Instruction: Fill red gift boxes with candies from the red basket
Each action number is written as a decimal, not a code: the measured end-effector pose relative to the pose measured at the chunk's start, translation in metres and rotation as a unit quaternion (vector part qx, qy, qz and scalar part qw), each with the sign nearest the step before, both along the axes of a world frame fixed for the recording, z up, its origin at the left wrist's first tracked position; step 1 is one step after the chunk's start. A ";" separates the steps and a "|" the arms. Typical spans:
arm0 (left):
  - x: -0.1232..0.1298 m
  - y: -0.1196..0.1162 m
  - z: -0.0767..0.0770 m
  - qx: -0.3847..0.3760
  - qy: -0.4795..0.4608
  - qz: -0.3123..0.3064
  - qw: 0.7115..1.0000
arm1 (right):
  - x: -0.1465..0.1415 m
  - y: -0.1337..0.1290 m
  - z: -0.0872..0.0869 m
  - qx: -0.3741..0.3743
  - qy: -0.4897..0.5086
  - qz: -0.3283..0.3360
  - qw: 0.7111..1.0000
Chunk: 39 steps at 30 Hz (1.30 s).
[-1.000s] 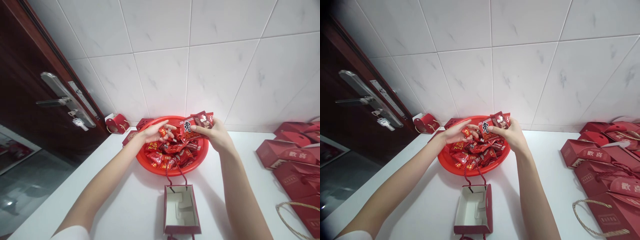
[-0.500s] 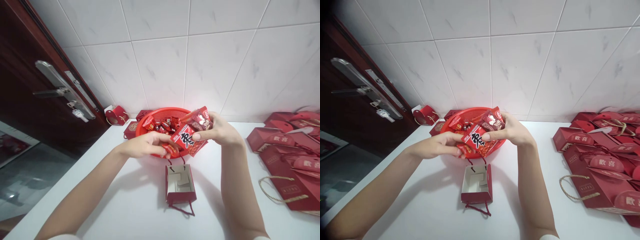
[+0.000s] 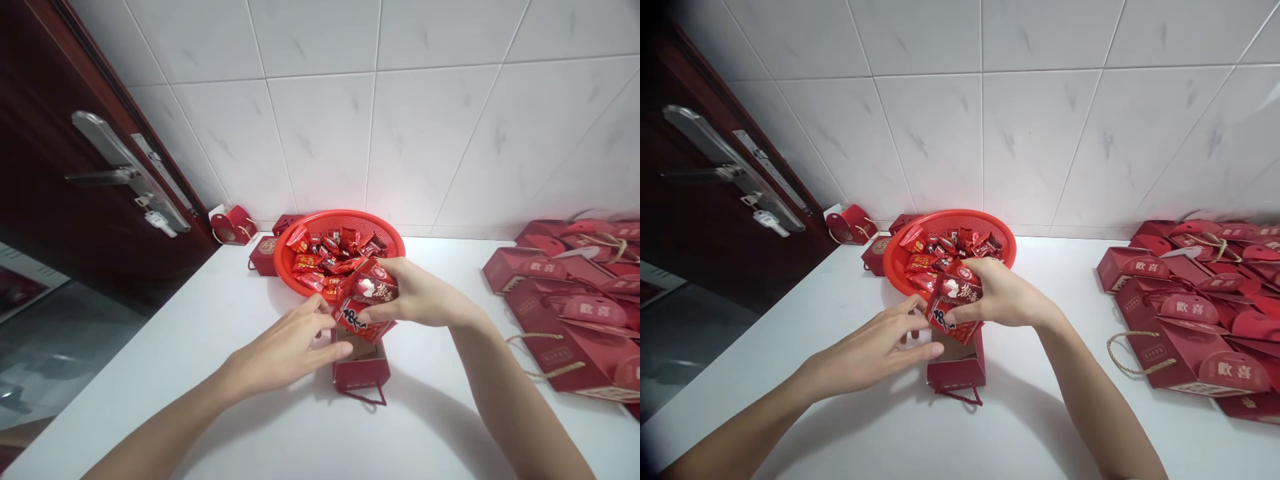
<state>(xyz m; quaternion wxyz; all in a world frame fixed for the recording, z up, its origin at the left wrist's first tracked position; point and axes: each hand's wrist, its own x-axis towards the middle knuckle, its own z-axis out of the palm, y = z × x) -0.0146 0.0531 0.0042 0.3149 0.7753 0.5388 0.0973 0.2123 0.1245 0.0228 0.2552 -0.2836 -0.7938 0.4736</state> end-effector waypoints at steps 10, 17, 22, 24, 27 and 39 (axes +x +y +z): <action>-0.007 -0.014 -0.021 -0.073 -0.045 0.073 0.994 | -0.008 -0.017 -0.016 0.043 -0.133 0.017 0.990; -0.005 -0.020 -0.030 -0.053 -0.043 0.071 0.995 | -0.004 -0.027 -0.008 0.054 -0.207 0.090 0.973; -0.004 -0.022 -0.027 -0.038 -0.047 0.070 0.996 | -0.003 -0.029 -0.003 0.035 -0.246 0.159 0.955; -0.003 -0.023 -0.024 -0.043 -0.040 0.058 0.997 | -0.003 -0.027 -0.003 0.033 -0.264 0.158 0.951; -0.001 -0.024 -0.021 -0.051 -0.033 0.039 0.997 | -0.004 -0.025 -0.004 0.031 -0.278 0.144 0.949; 0.001 -0.024 -0.027 -0.061 -0.053 0.002 0.997 | -0.012 -0.025 -0.015 0.058 -0.315 0.091 0.943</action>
